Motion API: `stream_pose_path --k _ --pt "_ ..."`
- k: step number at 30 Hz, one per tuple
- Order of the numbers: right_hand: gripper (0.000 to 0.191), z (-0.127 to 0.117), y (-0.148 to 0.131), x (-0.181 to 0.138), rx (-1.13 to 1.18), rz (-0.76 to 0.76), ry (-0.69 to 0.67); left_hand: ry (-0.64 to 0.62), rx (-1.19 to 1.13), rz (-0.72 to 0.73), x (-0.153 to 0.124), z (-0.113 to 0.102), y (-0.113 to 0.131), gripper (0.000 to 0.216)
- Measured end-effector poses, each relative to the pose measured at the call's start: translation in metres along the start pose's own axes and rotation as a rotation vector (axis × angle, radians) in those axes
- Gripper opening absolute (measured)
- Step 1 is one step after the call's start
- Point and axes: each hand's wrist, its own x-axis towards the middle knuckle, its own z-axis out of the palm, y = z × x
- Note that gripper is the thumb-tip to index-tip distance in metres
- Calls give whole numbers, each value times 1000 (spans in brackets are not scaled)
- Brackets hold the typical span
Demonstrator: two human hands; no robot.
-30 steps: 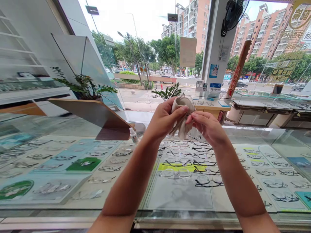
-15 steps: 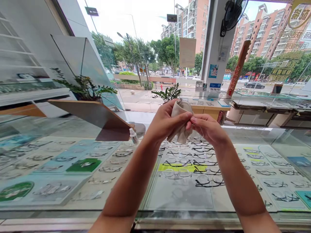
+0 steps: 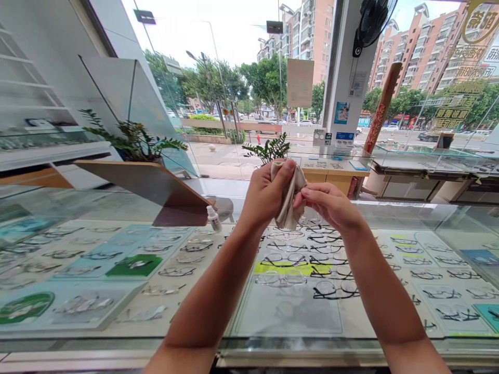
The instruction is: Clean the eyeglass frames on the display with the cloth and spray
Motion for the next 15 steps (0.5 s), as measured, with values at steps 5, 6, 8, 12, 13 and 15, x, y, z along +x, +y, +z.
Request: stream_pose_path --k 5,6,8,12,13,15 --pt "28 -5 -1 1 44 27 102 -278 -129 -168 6 -23 0 41" --pt "27 -6 -1 1 52 26 109 -320 -148 -191 7 -25 2 37" --pt "28 -7 -1 1 65 23 105 -367 -183 -220 6 -25 6 34" --pt "30 -3 -4 0 64 18 80 -376 -212 -196 5 -18 11 39" --pt "31 -2 -5 0 64 14 74 -376 -207 -188 5 -17 11 40" --pt "31 1 -6 -1 64 11 68 -378 -192 -179 5 -16 11 40"
